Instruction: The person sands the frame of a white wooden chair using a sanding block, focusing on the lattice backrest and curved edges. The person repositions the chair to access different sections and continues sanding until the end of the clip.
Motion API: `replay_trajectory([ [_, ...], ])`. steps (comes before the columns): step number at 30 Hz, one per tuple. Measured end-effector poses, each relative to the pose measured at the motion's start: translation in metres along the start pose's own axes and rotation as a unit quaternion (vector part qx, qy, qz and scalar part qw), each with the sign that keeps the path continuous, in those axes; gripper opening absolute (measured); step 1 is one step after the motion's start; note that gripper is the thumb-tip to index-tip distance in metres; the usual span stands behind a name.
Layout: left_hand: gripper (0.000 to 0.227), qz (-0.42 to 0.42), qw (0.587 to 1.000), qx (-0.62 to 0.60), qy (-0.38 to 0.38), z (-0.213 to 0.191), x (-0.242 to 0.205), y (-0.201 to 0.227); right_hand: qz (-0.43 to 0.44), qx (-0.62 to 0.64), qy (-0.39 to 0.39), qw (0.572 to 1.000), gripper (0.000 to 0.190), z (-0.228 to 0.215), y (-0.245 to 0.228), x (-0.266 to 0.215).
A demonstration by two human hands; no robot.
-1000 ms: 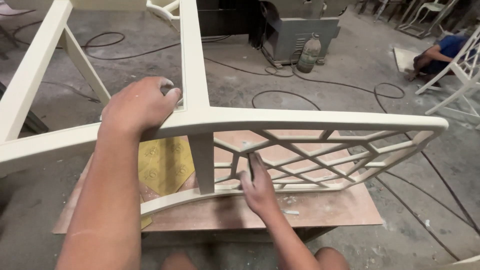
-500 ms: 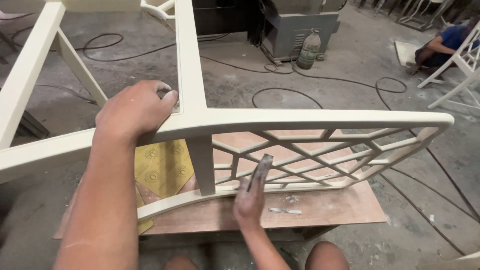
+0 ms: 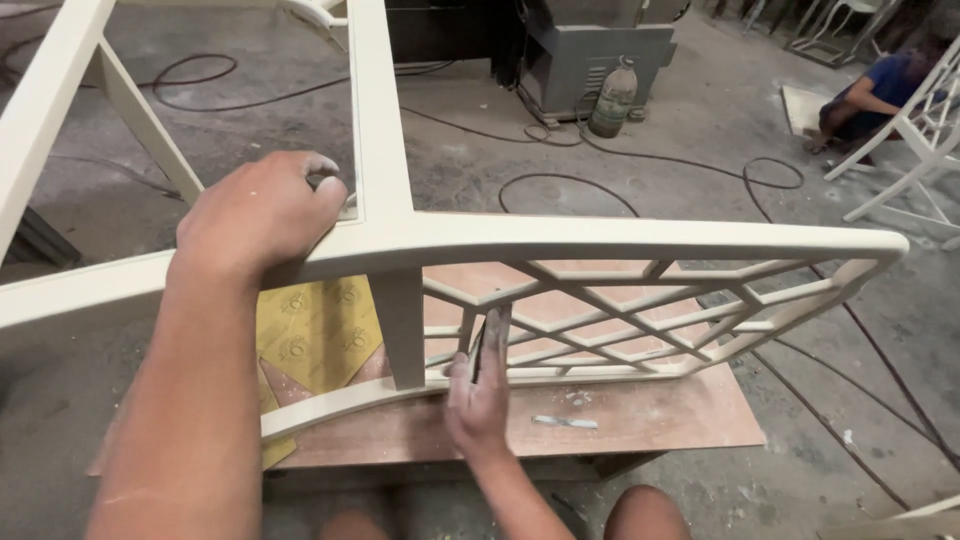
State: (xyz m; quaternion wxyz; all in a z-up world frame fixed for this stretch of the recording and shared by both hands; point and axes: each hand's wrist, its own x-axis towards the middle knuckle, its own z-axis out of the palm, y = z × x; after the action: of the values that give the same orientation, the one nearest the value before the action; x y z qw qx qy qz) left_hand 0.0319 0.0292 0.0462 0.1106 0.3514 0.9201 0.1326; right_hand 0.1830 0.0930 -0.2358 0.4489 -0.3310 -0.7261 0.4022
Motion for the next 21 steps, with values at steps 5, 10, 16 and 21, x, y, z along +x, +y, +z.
replay_trajectory([
  [5, 0.044, -0.009, 1.000, -0.006, 0.009, 0.002, -0.001, 0.000, 0.075, 0.004, -0.027, 0.997, 0.072, -0.070, 0.028, 0.021],
  [10, 0.043, -0.006, 1.000, -0.007, 0.016, -0.001, -0.005, 0.001, 0.014, 0.021, -0.013, 1.000, 0.056, -0.071, 0.062, 0.029],
  [16, 0.039, -0.016, 1.000, 0.000, 0.005, 0.001, -0.005, 0.002, -0.177, 0.051, -0.049, 0.982, 0.055, -0.098, 0.091, -0.028],
  [21, 0.048, -0.027, 1.000, 0.005, 0.008, 0.001, -0.004, 0.007, -0.161, -0.007, 0.079, 0.984, 0.034, -0.098, 0.137, -0.016],
])
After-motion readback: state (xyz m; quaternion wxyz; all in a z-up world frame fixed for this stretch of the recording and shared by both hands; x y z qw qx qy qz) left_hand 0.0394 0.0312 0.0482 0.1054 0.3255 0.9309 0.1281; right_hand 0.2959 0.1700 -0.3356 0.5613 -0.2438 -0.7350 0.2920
